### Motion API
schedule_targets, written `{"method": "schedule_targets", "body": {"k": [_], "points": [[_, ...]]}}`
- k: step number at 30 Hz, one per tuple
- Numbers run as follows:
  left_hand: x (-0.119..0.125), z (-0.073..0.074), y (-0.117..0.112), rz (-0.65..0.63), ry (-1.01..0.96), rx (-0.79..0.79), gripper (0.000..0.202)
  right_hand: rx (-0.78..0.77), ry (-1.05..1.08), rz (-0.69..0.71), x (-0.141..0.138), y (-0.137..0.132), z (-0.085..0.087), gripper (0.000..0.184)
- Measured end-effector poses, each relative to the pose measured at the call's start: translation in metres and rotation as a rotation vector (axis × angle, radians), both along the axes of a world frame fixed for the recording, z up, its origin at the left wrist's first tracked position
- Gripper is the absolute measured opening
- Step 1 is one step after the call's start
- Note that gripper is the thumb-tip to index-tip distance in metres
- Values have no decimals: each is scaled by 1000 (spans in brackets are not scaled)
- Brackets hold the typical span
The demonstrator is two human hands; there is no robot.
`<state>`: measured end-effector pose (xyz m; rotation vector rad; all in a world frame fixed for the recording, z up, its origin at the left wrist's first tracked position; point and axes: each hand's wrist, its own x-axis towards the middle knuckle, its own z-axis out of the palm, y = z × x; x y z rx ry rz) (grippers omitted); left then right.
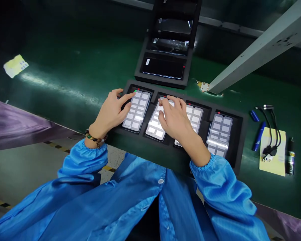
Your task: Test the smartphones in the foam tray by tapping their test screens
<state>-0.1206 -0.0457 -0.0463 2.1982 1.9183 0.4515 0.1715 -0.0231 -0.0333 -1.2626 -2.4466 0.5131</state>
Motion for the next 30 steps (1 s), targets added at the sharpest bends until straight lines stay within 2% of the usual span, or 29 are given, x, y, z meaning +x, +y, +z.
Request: {"method": "schedule_targets", "body": {"k": [7,15,21,30], "points": [[-1,0,-45,-1,-8,46,50,6,-10,86,1,-37,2,37],[-13,-13,-85,-33,-32,255,38,-22,48,192,6,-73,2,35],[-20,-26,-97,-62,-69,405,30,-30,60,293,12,-78,0,37],[-29,-31,-95,-111,-65,442,23,-17,79,329,13,-80,-2,35]]}}
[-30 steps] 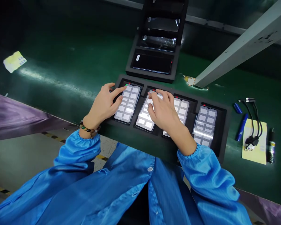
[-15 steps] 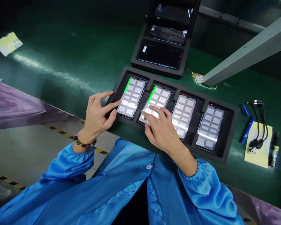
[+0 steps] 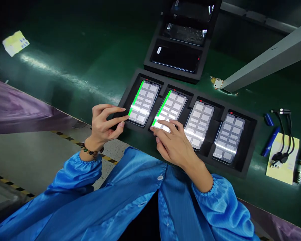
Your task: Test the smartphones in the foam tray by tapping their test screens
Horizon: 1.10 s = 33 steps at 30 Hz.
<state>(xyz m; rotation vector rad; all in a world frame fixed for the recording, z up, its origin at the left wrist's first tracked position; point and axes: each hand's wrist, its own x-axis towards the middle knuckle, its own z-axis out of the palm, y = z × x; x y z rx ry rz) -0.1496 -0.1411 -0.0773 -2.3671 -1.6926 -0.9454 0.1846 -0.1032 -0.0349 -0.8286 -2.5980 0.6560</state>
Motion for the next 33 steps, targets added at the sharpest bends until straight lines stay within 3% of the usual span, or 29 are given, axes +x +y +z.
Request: {"method": "schedule_targets", "body": {"k": [8,13,17,22,27,33], "points": [[2,11,11,-109,-31,-253,23,-33,-26,-90,25,-12,7,44],[15,21,22,-278,-19,-293,28,-7,-35,-142,46,-20,5,43],[20,25,25,-331,37,-333,33,21,-4,-157,50,-21,5,39],[13,23,22,-309,11,-308,32,-20,-5,-122,26,-15,5,39],[-1,22,15,-174,-20,-299,33,-36,-23,-49,-3,-4,7,37],[-18,23,11,-66,-19,-243,34,-44,-28,-34,5,-6,9,39]]}}
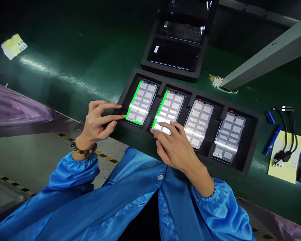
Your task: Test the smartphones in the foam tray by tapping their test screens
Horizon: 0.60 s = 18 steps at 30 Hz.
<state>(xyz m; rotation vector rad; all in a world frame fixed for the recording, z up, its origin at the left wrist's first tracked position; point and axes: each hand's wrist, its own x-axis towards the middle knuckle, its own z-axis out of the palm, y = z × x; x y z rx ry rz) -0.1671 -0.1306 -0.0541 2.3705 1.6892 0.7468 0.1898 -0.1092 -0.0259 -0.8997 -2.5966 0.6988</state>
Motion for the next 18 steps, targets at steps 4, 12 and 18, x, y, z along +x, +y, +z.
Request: {"method": "schedule_targets", "body": {"k": [4,12,18], "points": [[-5,-1,2,-17,-34,-12,29,-3,-8,-57,19,-7,-1,40],[-8,1,7,19,-19,-113,31,25,-3,-149,52,-16,0,34],[0,1,10,-76,-31,-111,33,33,19,-169,52,-17,-2,31]]}}
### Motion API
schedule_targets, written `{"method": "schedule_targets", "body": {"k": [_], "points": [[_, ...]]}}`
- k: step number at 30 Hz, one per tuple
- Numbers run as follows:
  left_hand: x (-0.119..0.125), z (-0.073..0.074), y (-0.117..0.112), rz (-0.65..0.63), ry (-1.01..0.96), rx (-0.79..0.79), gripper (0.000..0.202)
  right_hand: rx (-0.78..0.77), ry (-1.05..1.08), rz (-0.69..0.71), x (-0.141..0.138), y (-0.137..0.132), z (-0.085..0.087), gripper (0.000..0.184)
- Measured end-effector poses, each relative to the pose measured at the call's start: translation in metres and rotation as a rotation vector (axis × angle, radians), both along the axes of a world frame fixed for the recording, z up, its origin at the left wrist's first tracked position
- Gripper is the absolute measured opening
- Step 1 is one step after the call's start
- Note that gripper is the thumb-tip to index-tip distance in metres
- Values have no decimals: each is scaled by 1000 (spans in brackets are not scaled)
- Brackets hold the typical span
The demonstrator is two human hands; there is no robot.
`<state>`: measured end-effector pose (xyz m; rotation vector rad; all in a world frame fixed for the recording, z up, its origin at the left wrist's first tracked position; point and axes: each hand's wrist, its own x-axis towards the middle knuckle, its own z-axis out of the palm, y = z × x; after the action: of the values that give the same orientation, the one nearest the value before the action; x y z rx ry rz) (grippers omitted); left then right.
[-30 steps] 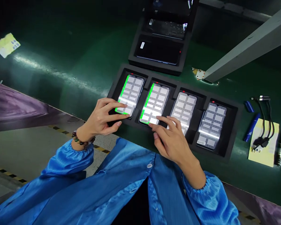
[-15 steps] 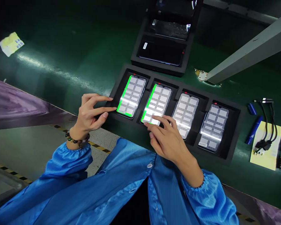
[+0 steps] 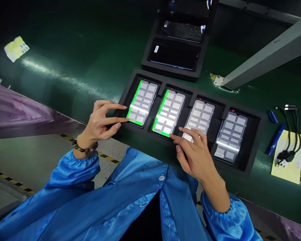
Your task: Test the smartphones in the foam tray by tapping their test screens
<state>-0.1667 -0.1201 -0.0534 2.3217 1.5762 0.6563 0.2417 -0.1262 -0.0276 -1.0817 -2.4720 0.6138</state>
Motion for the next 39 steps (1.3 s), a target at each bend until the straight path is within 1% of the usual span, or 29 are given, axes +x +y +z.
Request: {"method": "schedule_targets", "body": {"k": [5,7,9,16,24,30,35,39], "points": [[26,8,10,-226,-9,48,30,20,-7,-5,-1,-2,0,34],[34,11,14,-285,12,41,30,28,-10,-12,-2,-4,0,37],[39,13,17,-310,30,23,32,26,-13,-21,-3,-5,0,39],[38,14,23,-262,35,-94,38,6,-23,-89,-7,-1,0,38],[37,12,40,-253,66,-24,41,13,-47,-146,-13,21,1,39],[37,12,57,-251,63,-38,44,19,-81,-179,-15,45,2,39],[40,11,74,-215,69,-76,45,12,-115,-220,-16,64,4,37],[42,10,86,-186,90,-89,48,-11,-133,-253,-19,74,5,38]]}}
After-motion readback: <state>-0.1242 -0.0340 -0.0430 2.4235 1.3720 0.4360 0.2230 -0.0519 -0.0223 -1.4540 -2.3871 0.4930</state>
